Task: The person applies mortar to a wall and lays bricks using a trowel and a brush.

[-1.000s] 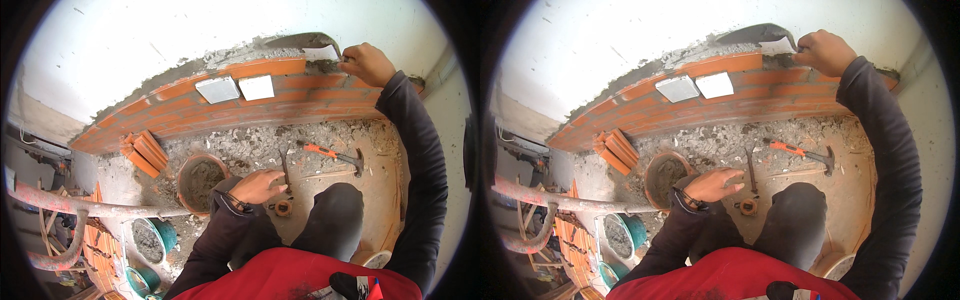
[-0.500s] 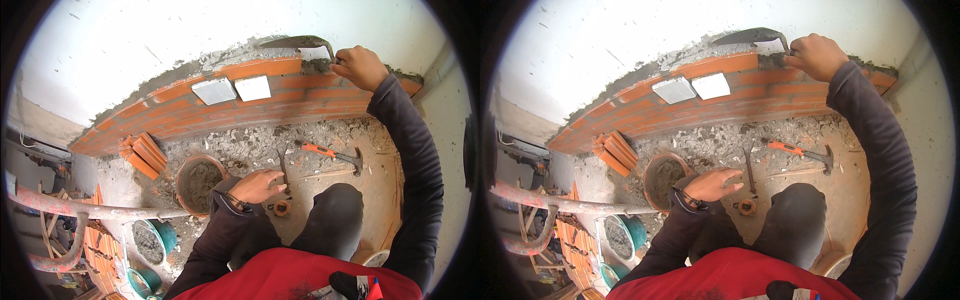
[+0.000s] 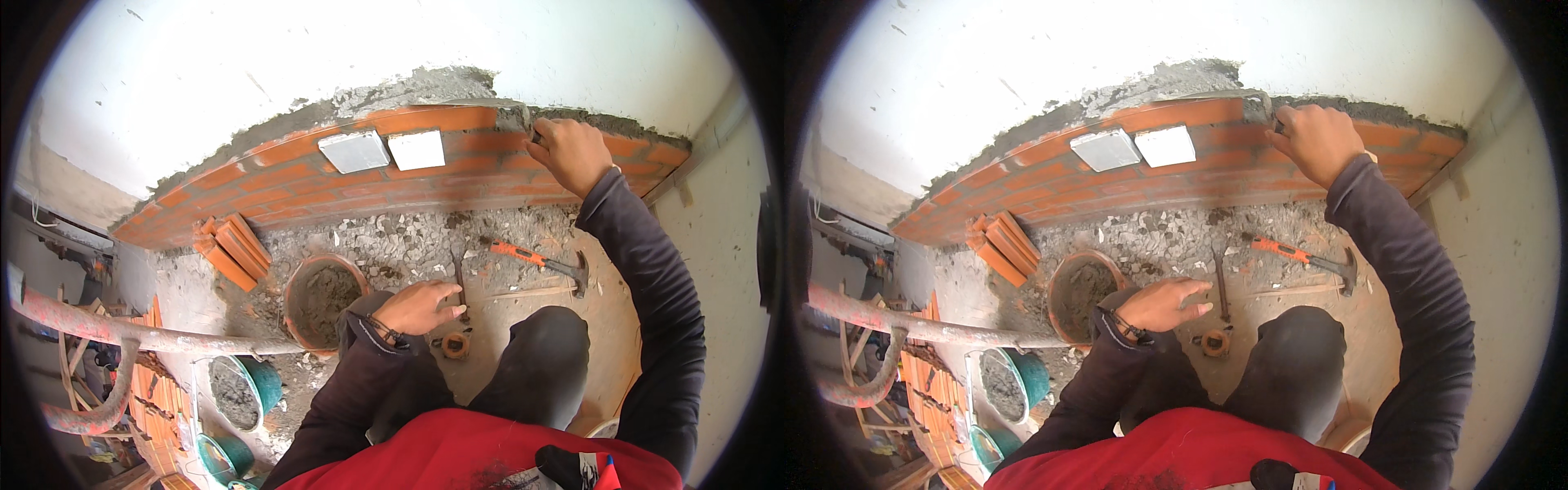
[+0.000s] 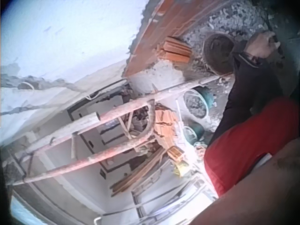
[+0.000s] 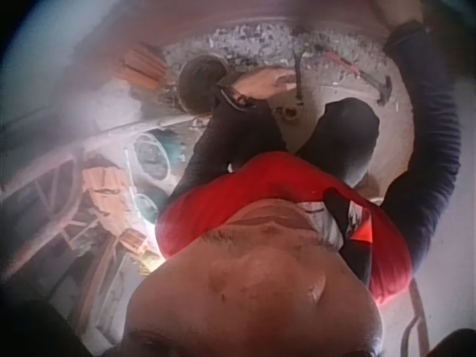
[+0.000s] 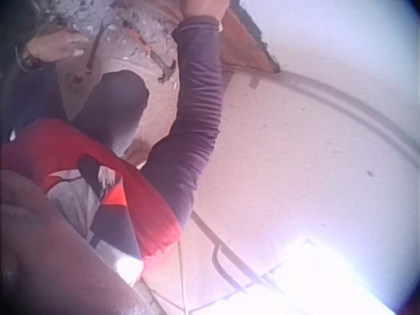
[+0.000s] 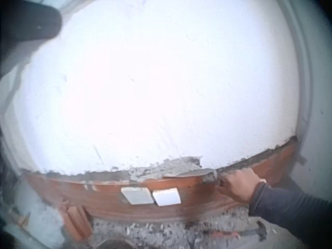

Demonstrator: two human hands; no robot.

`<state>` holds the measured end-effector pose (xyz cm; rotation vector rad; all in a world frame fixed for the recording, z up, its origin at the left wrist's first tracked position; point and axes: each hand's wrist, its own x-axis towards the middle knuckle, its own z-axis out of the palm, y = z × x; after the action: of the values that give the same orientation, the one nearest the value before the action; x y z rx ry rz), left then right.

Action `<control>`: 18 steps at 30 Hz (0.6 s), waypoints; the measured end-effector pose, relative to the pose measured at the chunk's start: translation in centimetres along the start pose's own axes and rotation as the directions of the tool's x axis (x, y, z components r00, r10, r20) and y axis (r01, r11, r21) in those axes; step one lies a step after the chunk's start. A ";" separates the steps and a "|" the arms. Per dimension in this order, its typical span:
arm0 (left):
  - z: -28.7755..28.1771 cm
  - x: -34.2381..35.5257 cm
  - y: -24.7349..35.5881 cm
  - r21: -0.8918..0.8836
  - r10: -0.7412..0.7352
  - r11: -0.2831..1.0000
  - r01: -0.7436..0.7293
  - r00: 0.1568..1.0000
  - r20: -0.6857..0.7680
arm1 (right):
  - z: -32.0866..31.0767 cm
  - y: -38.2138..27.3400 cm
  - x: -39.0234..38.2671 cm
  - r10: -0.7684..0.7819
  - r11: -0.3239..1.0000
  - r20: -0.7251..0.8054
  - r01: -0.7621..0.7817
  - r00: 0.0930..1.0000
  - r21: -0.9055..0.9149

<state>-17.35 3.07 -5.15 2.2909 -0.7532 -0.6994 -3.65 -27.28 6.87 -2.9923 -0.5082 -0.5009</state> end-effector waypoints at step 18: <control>0.1 -1.0 0.5 0.019 0.000 1.000 0.001 1.000 -0.019 | -2.0 2.6 2.7 -0.002 0.998 -0.051 -0.001 0.999 -0.058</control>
<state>-18.24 3.35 -4.59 2.3116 -0.7538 -0.6728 -0.94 -29.14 9.60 -3.0252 -0.4991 -0.6006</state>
